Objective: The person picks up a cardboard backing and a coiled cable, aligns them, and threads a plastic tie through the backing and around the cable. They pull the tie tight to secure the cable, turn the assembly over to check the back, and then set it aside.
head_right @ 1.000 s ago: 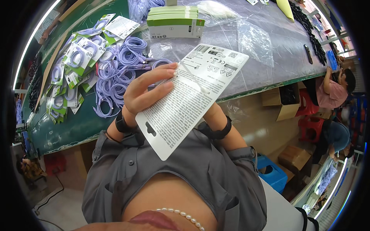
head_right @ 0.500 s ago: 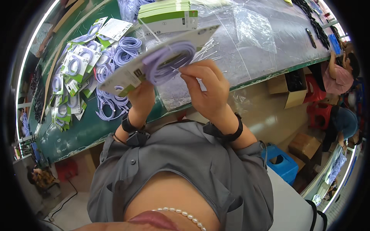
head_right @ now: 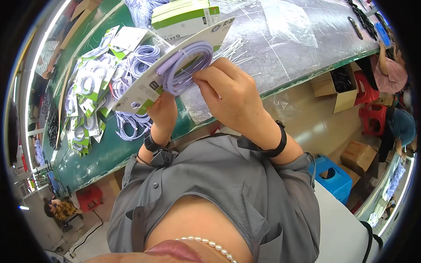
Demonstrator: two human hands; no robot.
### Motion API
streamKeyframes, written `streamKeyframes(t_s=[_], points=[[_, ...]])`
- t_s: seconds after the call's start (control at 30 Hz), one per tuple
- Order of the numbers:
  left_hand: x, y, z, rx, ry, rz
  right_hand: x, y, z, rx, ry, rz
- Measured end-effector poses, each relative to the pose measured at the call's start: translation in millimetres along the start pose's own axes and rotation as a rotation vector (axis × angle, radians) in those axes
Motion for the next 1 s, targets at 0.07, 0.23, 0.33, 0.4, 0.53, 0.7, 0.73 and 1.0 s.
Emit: streamKeyframes(t_s=[0.07, 0.23, 0.33, 0.4, 0.53, 0.7, 0.73, 1.0], points=[[3, -3, 7, 0.028, -0.083, -0.066, -1, 0, 1, 0.010, -0.018, -0.004], [18, -12, 27, -0.069, -0.250, -0.159, -1, 2, -7, 0.000, 0.033, 0.004], [18, -10, 33, -0.085, -0.246, -0.185, -4, 5, -9, -0.005, 0.047, 0.006], [17, -10, 37, -0.060, -0.243, -0.167, -6, 5, -7, 0.027, 0.026, 0.001], [17, -6, 35, -0.054, -0.202, -0.194, -7, 5, -7, 0.010, 0.040, -0.030], [15, -6, 35, -0.056, -0.217, -0.175, -4, 4, -12, -0.001, 0.064, -0.064], [16, -6, 34, -0.048, -0.234, -0.173, -4, 2, -11, 0.002, 0.065, -0.079], [17, -9, 37, 0.009, -0.388, -0.208, -17, 4, -1, 0.005, 0.061, -0.092]])
Point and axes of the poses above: each hand's wrist, its own x-axis towards the middle knuckle, its own y-axis out of the back of the hand, z = x × y, the point moved 5 cm from there along x, towards the middle knuckle, and after that the axes turned 13 degrees about z, right-handed, at the moved point
